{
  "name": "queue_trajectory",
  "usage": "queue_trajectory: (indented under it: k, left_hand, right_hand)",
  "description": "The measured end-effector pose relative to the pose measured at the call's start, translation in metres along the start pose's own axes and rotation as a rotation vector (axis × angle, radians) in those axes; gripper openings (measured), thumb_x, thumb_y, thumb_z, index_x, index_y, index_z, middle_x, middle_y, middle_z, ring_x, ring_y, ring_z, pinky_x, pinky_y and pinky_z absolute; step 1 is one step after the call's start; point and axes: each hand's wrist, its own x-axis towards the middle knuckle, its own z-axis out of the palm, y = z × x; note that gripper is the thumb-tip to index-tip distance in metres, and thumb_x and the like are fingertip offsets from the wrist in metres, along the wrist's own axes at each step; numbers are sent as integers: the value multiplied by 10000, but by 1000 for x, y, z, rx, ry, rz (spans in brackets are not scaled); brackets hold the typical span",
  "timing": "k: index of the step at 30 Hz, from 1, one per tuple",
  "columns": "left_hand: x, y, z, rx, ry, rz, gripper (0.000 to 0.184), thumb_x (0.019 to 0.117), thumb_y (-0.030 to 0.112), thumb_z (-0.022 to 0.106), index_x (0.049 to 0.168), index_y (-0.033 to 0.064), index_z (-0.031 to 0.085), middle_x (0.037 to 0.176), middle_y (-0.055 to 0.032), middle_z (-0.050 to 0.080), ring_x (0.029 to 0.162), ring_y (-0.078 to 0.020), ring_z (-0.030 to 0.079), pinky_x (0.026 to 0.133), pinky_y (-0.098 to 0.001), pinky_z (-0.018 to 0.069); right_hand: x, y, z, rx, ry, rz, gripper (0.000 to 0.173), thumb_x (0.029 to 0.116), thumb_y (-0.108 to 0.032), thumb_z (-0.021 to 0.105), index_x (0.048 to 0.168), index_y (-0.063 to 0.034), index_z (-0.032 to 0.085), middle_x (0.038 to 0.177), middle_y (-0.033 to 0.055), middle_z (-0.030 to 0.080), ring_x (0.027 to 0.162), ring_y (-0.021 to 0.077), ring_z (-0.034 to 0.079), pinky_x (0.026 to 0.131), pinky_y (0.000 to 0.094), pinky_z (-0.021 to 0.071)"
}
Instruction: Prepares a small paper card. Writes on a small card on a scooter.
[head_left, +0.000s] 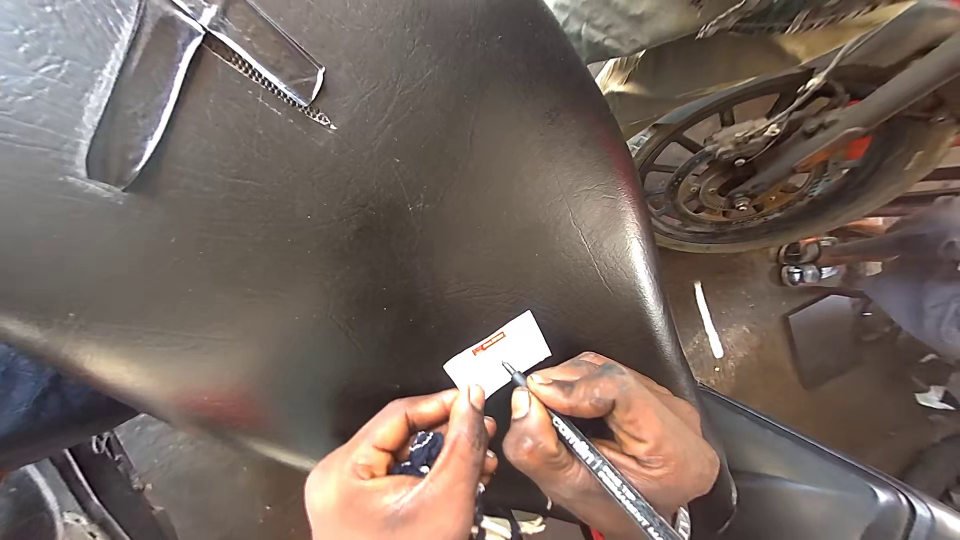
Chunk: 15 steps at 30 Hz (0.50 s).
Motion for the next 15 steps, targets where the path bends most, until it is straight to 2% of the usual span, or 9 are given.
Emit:
queue_trajectory:
  k: [15]
  left_hand:
    - [1, 0, 0, 3, 2, -5, 23, 884, 10, 747, 866, 13, 732, 686, 12, 733, 546, -69, 696, 499, -220, 617]
  right_hand:
    - [-1, 0, 1, -27, 9, -8, 151, 850, -193, 761, 776, -107, 662, 710, -39, 692, 641, 6, 639, 565, 133, 510]
